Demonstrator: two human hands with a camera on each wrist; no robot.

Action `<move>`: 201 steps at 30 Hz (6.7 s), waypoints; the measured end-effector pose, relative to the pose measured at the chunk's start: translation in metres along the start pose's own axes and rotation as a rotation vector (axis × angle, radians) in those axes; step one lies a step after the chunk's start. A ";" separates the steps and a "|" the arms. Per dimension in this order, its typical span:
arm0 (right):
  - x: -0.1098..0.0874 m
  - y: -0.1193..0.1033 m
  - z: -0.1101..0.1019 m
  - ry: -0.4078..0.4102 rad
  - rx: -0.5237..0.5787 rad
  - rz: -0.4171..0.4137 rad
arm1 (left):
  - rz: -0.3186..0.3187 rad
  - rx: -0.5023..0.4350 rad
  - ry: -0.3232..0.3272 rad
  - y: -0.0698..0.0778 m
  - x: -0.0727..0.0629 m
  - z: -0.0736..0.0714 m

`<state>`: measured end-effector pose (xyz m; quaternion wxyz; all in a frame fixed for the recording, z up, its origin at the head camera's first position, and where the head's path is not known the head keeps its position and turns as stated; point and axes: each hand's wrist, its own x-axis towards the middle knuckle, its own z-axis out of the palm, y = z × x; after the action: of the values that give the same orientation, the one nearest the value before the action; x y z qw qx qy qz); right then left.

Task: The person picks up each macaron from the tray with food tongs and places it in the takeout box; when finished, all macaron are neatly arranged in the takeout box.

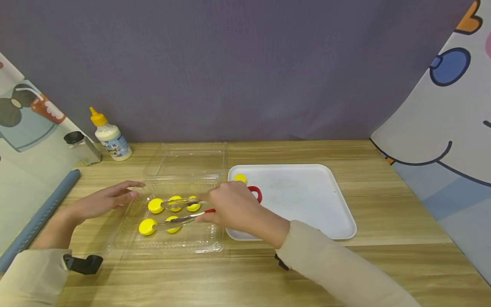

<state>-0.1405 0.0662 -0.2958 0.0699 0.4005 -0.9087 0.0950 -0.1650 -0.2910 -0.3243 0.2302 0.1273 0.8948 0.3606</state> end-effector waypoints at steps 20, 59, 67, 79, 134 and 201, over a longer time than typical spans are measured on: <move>-0.047 0.051 -0.022 0.187 0.162 0.165 | -0.017 0.018 -0.003 0.002 -0.002 -0.001; -0.079 0.136 0.008 0.100 0.100 0.410 | 0.003 0.008 -0.003 0.002 -0.003 0.001; -0.075 0.133 0.014 0.093 0.070 0.406 | -0.007 -0.007 -0.004 0.002 -0.002 0.002; -0.075 0.133 0.019 0.166 0.027 0.385 | -0.004 -0.022 -0.012 0.002 -0.002 0.001; -0.047 0.048 -0.024 0.145 0.068 0.014 | -0.010 -0.003 -0.012 0.002 0.000 0.000; -0.015 0.016 -0.017 -0.117 -0.069 -0.048 | -0.010 0.003 0.001 0.003 -0.002 0.001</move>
<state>-0.1414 0.0916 -0.2842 0.0325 0.4244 -0.9041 0.0384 -0.1625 -0.2885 -0.3223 0.2315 0.1231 0.8960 0.3584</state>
